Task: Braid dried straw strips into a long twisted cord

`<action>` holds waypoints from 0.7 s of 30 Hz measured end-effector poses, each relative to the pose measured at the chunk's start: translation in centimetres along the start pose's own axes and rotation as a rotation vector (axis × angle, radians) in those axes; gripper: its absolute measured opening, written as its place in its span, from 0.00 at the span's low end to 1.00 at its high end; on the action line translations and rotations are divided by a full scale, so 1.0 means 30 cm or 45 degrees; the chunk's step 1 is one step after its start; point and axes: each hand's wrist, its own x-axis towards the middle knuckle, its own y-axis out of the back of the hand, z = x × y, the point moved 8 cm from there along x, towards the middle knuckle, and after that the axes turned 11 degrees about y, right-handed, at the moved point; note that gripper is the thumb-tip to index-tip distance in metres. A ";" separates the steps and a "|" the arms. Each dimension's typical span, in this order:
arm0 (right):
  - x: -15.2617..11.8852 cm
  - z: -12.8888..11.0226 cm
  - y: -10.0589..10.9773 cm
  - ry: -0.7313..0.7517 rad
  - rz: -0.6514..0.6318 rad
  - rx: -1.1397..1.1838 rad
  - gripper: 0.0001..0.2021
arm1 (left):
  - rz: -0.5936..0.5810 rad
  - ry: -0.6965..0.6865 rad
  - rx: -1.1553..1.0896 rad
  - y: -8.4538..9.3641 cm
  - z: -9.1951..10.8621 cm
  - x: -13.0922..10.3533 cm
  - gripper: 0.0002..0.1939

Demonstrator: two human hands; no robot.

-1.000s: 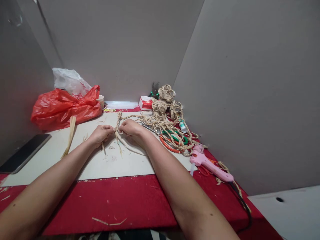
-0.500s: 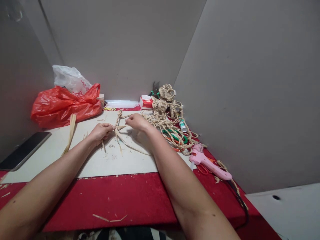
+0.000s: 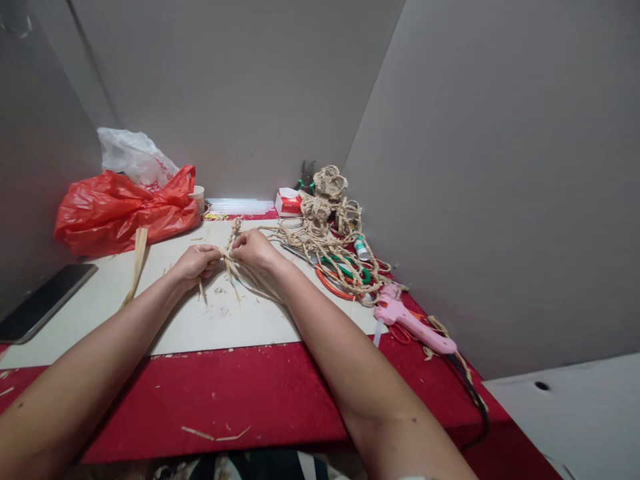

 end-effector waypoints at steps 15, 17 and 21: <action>0.008 0.072 -0.049 0.001 -0.268 -0.107 0.05 | -0.030 0.017 -0.001 -0.006 -0.004 -0.001 0.08; 0.012 0.064 -0.043 0.023 -0.255 -0.146 0.05 | -0.033 0.017 0.011 -0.009 -0.004 -0.001 0.08; 0.019 0.031 -0.033 0.143 -0.248 -0.320 0.06 | -0.045 0.013 0.016 -0.013 0.000 -0.004 0.08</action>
